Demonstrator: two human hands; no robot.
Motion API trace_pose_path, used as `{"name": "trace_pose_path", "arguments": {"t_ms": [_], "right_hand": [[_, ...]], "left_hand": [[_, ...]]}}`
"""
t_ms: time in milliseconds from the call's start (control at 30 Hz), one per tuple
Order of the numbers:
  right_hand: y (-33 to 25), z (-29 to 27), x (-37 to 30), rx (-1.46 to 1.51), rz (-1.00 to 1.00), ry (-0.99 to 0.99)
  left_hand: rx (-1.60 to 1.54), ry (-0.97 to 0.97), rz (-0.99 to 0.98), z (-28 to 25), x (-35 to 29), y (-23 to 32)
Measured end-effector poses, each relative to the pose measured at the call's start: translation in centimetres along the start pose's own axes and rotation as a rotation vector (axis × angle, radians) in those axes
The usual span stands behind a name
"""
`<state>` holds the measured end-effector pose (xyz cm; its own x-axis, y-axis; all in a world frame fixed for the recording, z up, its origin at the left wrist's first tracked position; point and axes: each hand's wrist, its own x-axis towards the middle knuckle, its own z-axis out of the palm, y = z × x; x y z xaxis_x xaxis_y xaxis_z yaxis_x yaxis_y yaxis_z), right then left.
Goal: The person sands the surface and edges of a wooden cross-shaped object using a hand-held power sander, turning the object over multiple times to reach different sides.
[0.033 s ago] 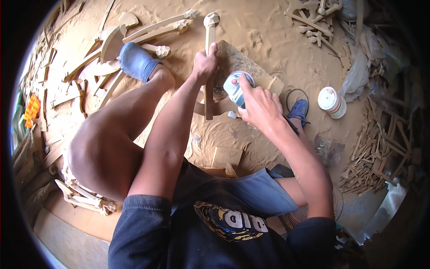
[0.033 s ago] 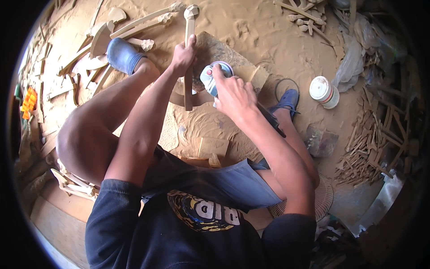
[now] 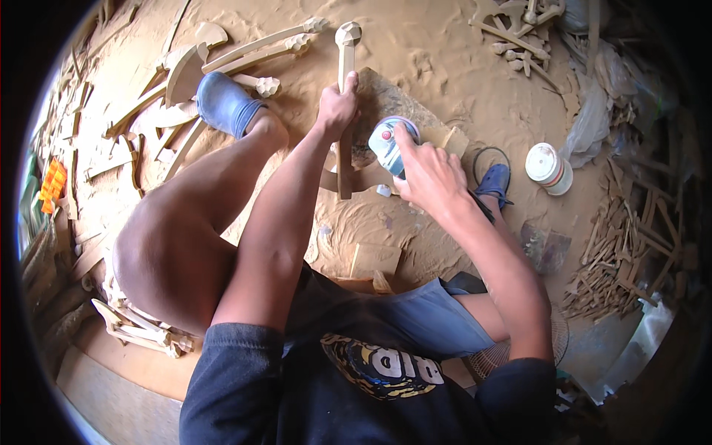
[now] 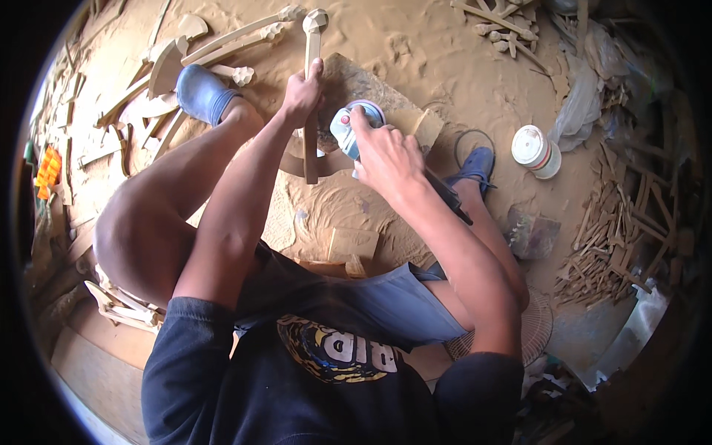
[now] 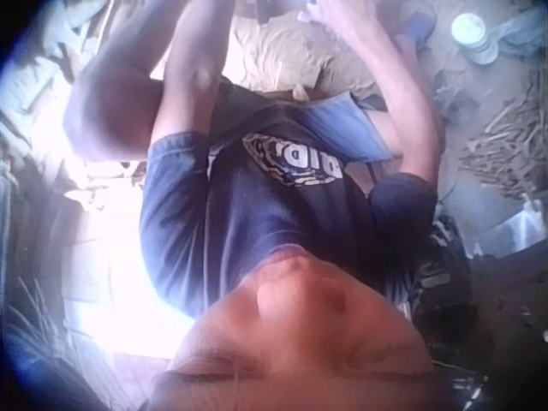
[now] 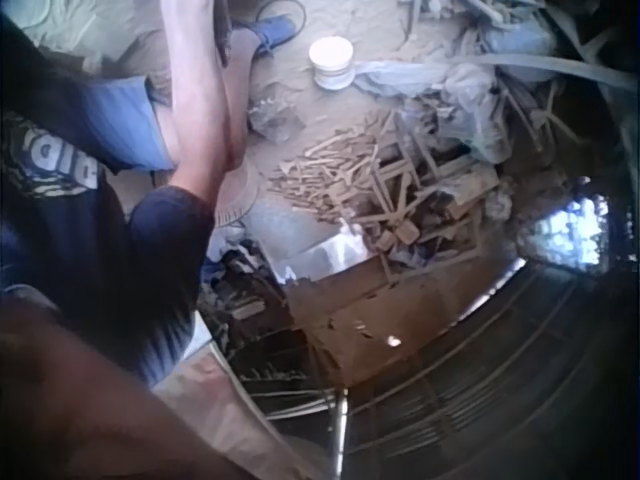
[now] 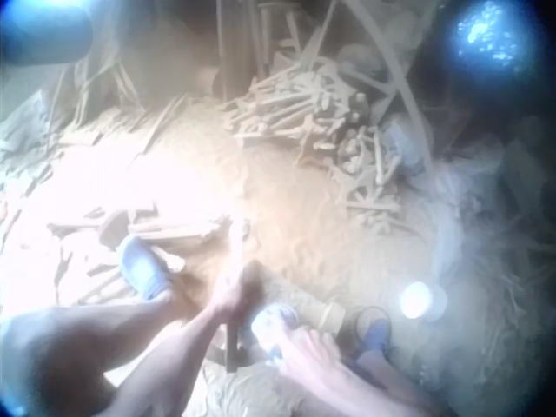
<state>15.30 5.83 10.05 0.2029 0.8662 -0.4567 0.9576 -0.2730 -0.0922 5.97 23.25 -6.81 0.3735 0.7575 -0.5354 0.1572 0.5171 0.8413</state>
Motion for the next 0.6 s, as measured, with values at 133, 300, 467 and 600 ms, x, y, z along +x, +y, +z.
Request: {"name": "trace_pose_path", "arguments": {"t_ms": [133, 300, 467, 600], "right_hand": [[1.4, 0.4, -0.5, -0.027, 0.007, 0.051], [4.9, 1.1, -4.0, 0.132, 0.212, 0.202], [8.8, 0.7, -10.9, 0.651, 0.362, 0.605], [11.7, 1.6, -14.6, 1.021, 0.424, 0.793]], "left_hand": [[0.015, 0.003, -0.004, 0.1, 0.3, -0.2], [-0.004, -0.053, 0.008, 0.4, 0.5, -0.2], [-0.356, -0.091, -0.298, -0.1, 1.8, 0.0], [-0.612, -0.361, -0.322, 0.2, 1.9, -0.3]]}}
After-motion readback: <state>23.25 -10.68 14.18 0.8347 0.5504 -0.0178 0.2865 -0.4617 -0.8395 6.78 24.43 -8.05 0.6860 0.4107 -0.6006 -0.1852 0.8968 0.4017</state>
